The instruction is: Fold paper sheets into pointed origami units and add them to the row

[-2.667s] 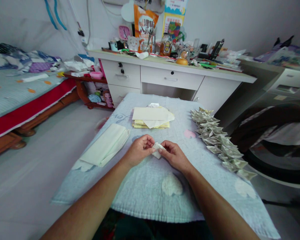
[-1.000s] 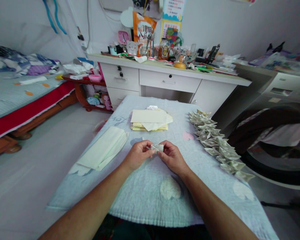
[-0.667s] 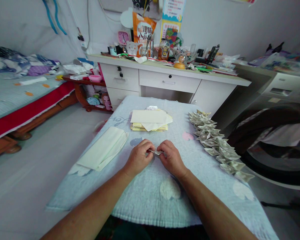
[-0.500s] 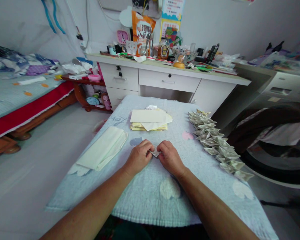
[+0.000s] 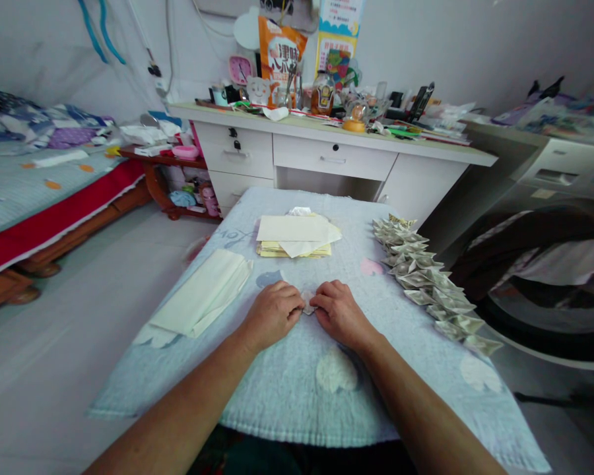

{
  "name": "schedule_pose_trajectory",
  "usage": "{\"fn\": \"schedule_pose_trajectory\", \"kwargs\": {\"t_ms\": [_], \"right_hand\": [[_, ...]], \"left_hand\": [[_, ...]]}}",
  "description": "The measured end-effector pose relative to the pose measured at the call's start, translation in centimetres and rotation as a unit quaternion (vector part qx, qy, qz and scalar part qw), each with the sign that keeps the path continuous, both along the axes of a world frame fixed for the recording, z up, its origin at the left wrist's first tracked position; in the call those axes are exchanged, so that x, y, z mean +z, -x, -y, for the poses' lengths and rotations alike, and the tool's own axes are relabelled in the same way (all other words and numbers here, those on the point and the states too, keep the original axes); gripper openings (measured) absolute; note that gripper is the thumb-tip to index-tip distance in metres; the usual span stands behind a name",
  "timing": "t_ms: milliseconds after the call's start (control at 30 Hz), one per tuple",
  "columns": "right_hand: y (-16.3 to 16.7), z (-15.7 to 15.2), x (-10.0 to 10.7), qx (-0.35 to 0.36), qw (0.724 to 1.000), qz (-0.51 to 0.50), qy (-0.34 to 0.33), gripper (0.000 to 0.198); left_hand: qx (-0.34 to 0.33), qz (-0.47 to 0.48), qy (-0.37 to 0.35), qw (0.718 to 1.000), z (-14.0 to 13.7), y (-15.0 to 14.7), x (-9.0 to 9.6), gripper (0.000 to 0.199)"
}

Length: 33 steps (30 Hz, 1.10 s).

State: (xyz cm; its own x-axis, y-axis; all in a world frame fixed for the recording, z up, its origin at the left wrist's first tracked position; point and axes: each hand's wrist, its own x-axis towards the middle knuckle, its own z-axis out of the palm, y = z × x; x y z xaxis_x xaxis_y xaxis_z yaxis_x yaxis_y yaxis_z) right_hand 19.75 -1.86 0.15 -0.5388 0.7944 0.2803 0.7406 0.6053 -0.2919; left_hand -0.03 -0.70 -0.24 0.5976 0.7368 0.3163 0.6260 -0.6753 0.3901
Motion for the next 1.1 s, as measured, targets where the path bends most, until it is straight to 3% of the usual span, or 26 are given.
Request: {"fn": "schedule_pose_trajectory", "kwargs": {"t_ms": [367,533,700,1100], "right_hand": [[0.2,-0.7,-0.7,-0.020,0.996,-0.062,0.062,0.010],[0.1,-1.0,-0.7,-0.065,0.989,-0.091,0.100,0.005],[0.2,-0.7,0.0,-0.108,0.985,-0.074,0.113,0.009],[0.6,-1.3,0.1,-0.129,0.984,-0.015,0.125,0.018]], "left_hand": [[0.025,0.014,0.019,0.999,-0.2,-0.4,-0.4,0.012],[0.064,0.015,0.043,0.997,-0.5,-0.6,-0.4,0.009],[0.088,0.003,0.060,0.994,-0.7,-0.5,-0.4,0.008],[0.152,0.002,0.104,0.983,-0.8,-0.9,0.1,0.014]]}}
